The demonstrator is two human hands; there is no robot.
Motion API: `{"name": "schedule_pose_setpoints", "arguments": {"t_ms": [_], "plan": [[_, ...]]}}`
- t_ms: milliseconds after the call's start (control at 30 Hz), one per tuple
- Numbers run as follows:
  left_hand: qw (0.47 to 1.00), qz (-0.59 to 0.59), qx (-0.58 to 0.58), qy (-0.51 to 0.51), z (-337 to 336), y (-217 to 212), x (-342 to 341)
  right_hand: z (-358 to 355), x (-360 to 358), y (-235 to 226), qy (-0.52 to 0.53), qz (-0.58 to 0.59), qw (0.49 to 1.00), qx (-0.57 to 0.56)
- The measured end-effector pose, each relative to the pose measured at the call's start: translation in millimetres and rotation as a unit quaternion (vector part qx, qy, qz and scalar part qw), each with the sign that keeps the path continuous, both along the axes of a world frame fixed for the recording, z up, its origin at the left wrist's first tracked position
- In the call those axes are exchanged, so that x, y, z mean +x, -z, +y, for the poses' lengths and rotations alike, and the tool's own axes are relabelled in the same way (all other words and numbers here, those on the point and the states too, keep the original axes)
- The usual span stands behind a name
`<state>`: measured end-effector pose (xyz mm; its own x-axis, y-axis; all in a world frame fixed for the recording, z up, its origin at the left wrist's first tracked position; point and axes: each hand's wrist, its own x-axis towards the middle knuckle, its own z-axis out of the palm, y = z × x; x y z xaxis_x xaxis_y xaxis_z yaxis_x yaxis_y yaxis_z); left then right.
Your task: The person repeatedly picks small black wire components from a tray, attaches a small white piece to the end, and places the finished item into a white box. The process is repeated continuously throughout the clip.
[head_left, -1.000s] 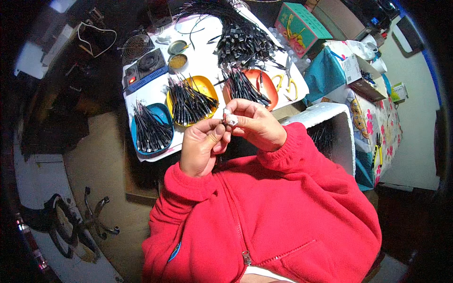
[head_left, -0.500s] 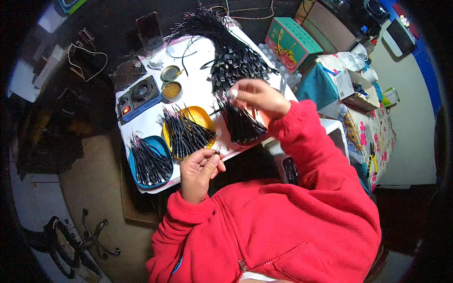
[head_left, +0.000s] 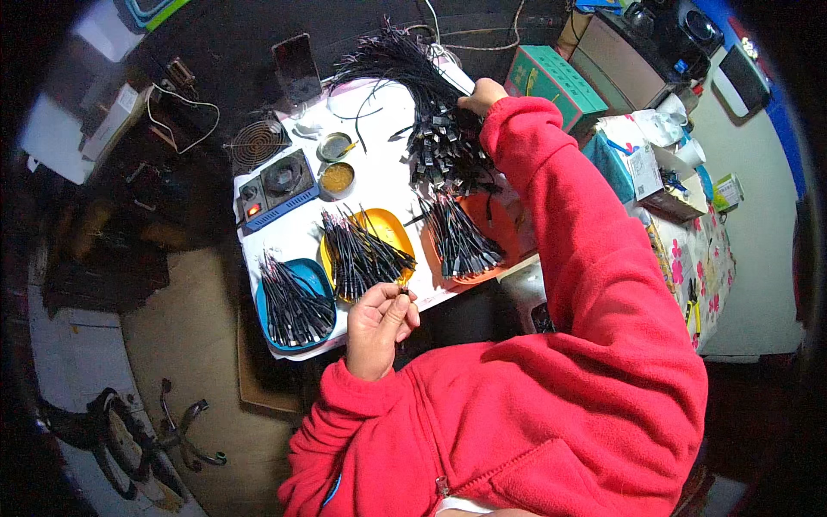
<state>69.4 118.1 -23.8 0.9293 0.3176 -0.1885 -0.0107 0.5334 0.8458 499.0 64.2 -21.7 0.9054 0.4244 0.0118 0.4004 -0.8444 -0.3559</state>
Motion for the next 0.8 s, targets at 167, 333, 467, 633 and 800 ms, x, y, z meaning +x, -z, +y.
{"name": "schedule_pose_setpoints", "arguments": {"t_ms": [167, 333, 467, 633, 800], "plan": [[1.000, -0.002, -0.009, -0.006, 0, -3, -6, -29, -29, -50, -0.052, 0.330, 0.909, 0.248], [0.999, -0.003, -0.021, -0.040, -3, -9, 0, -55, -105, -77, -0.185, 0.237, 0.891, 0.339], [0.996, -0.069, -0.054, -0.029, 1, -24, 13, -59, -156, -92, -0.170, 0.120, 0.928, 0.311], [0.984, -0.164, -0.062, -0.041, 16, -48, 31, -87, -299, -65, -0.316, 0.032, 0.895, 0.315], [0.976, -0.194, -0.024, -0.090, 40, -66, 27, -103, -379, -1, -0.388, 0.110, 0.876, 0.265]]}}
